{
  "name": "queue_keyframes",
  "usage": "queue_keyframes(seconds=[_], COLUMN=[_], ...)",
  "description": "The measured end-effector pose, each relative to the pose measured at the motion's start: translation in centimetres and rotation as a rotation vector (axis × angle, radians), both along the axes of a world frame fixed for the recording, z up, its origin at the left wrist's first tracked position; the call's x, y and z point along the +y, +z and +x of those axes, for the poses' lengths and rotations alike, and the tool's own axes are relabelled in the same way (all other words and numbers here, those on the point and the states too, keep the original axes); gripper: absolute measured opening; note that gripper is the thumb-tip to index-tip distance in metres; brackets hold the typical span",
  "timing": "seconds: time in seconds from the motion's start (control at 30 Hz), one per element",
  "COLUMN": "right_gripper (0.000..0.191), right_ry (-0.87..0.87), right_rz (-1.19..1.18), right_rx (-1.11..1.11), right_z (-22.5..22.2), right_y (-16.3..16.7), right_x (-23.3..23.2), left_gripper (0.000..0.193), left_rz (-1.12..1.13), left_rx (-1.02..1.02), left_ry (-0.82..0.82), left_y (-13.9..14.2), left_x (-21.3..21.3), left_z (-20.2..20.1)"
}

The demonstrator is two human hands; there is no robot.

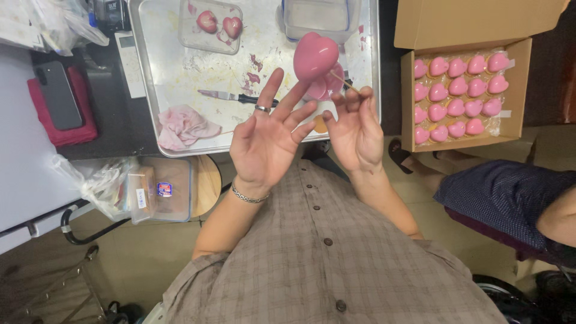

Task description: The person glazes heart-shaped desserts with pink glaze. They hold a dessert on a skewer, pour glaze over it from a cup, rotate it to coat the surface, wipe drips, use an offset spatula to lift the glazed dessert off the skewer onto a base, and place it into a box with other finished hearts.

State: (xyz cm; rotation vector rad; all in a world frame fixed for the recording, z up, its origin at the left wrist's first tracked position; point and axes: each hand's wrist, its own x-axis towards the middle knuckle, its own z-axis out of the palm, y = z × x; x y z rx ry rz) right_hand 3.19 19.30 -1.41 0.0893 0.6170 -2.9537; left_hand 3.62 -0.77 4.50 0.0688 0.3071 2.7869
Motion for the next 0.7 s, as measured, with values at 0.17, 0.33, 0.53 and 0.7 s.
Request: queue_keyframes(seconds=[0.17,0.33,0.53,0.7], right_gripper=[0.019,0.020,0.029,0.014], right_ry=[0.093,0.135,0.156,0.226], right_rz=[-0.159,-0.218,-0.178,-0.214], right_rx=[0.052,-0.020,-0.078,0.114], right_z=[-0.2,-0.7,-1.1,-1.1], right_y=[-1.1,-1.3,-1.9,-3.6], right_x=[-0.1,-0.2,-0.2,0.1], left_gripper=[0.094,0.098,0.100,0.100], left_rz=[0.028,0.046,0.077,0.069], left_rx=[0.035,0.008,0.028,0.045], left_ry=[-0.088,-0.108,-0.112,-0.126], left_y=[2.2,3.3,3.3,3.1], left_x=[0.2,0.6,0.8,0.8], left_z=[-0.4,0.1,0.2,0.5])
